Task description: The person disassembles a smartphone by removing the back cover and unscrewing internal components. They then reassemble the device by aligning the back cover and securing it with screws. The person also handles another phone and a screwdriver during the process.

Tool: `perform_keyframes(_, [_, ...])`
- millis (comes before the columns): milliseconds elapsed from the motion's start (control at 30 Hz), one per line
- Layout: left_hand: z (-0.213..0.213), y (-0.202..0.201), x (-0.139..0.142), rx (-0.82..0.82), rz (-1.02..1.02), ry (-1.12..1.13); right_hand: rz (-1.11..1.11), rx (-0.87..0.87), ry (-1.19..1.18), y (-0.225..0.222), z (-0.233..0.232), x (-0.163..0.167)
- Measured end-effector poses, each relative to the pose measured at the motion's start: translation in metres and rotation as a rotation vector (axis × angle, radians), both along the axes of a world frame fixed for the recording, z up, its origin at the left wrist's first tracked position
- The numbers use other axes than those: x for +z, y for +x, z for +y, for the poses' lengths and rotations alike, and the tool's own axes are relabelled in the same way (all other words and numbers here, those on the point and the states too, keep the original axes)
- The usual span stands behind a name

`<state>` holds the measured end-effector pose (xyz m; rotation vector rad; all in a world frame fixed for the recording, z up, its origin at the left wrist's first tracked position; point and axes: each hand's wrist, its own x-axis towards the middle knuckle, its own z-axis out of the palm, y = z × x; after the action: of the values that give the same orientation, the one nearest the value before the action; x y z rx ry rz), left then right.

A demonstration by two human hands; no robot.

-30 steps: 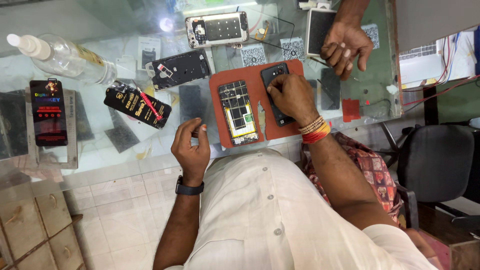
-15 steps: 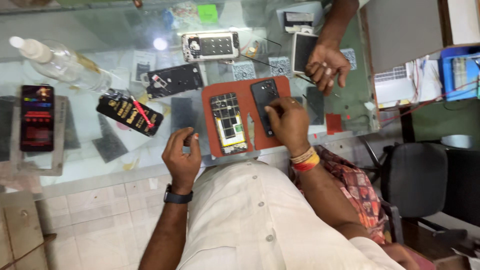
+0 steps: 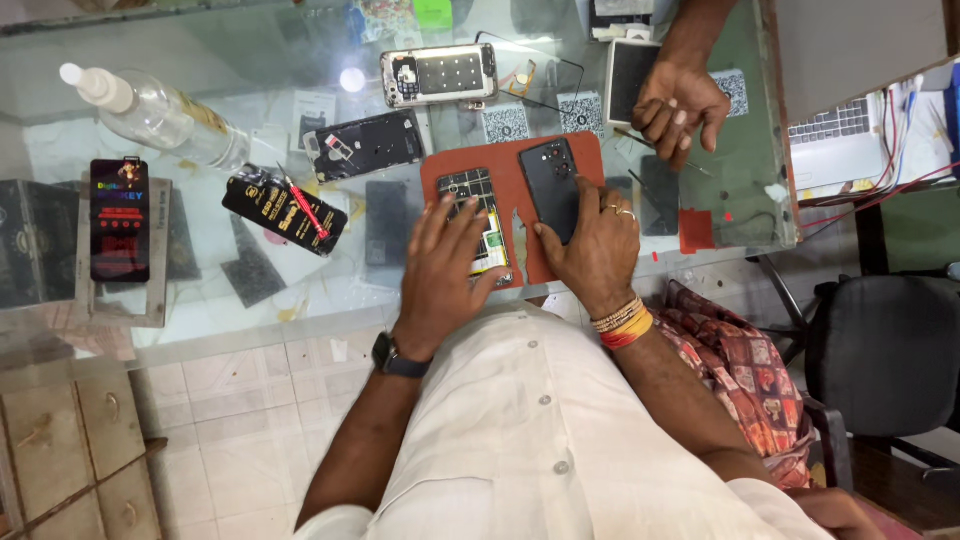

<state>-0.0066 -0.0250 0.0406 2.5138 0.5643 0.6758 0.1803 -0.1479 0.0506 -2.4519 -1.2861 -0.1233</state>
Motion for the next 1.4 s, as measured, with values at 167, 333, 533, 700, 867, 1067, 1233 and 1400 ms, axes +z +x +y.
perform_keyframes(167, [-0.004, 0.017, -0.003, -0.034, 0.170, 0.105, 0.011, 0.010, 0.128, 0.006, -0.009, -0.001])
perform_keyframes(333, [-0.009, 0.016, -0.006, -0.019, 0.131, 0.105, 0.070, -0.040, 0.274, 0.012, -0.021, 0.007])
perform_keyframes(533, [-0.011, 0.022, -0.005, 0.009, 0.146, 0.091, 0.006, -0.039, 0.438, 0.020, -0.030, 0.015])
perform_keyframes(700, [-0.013, 0.022, -0.010, 0.019, 0.145, 0.068, 0.402, -0.062, 0.705, 0.033, -0.042, 0.005])
perform_keyframes(867, [-0.013, 0.020, -0.014, 0.017, 0.104, 0.076, 0.936, 0.026, 1.000, 0.053, -0.048, -0.005])
perform_keyframes(1067, [-0.013, 0.018, -0.013, 0.019, 0.114, 0.057, 1.579, -0.033, 1.197, 0.068, -0.055, 0.004])
perform_keyframes(1233, [-0.015, 0.017, -0.012, 0.031, 0.107, 0.079, 1.824, -0.022, 1.284, 0.079, -0.051, 0.007])
perform_keyframes(1400, [-0.020, 0.022, -0.009, 0.227, 0.002, 0.070, 1.928, -0.024, 1.327, 0.090, -0.051, 0.003])
